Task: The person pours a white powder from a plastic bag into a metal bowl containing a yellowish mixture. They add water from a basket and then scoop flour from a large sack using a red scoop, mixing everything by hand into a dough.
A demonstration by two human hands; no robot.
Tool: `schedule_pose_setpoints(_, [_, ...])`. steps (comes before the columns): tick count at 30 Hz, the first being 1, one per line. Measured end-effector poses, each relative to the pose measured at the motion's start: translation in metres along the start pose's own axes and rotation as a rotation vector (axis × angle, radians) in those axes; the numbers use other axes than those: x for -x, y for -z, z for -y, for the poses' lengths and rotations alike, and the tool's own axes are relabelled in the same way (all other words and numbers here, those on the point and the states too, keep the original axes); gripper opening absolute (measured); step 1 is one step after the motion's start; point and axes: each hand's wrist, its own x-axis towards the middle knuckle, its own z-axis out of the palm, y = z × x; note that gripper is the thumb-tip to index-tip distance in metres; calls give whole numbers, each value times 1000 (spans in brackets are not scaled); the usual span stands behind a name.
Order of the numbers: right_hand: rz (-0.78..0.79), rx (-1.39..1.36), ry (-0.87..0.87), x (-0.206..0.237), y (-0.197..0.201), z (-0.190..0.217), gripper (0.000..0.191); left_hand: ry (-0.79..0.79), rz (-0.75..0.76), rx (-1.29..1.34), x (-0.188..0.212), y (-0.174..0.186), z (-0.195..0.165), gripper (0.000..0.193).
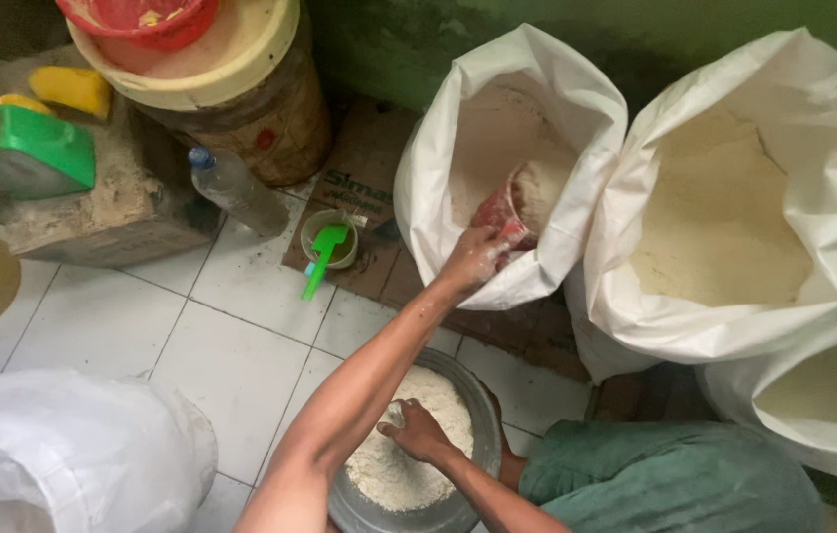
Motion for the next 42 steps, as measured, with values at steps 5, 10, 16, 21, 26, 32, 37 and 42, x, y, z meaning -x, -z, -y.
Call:
schedule_pose_setpoints(5, [-90, 52, 43, 5, 11, -6, 81, -35, -1, 166, -6, 10, -13, 32])
schedule_pose_setpoints(10, [-123, 37, 56, 12, 25, 1, 80, -7, -36, 136, 6, 26, -64, 27])
schedule_pose_setpoints(16, [-158, 60, 75, 15, 33, 4, 84, -84, 31, 145, 70, 31, -141, 27])
schedule_pose_setpoints(21, [-175, 171, 58, 3, 32, -12, 94, -90, 56, 128, 181, 42, -163, 27])
schedule_pose_setpoints(26, [-205, -43, 45, -12, 28, -42, 74, 76, -39, -51, 318, 63, -121, 32])
schedule_pose_setpoints(32, [74, -1012, -259, -14, 25, -62, 51, 131, -111, -881, 401, 81, -34, 30])
schedule_pose_setpoints(37, [282, -1377, -224, -14, 15, -66, 58, -182, -70, -1375, 420, 99, 60, 23])
schedule_pose_setpoints(42, [137, -1336, -292, -23, 2, -81, 54, -247, -40, -1536, 430, 114, 114, 21])
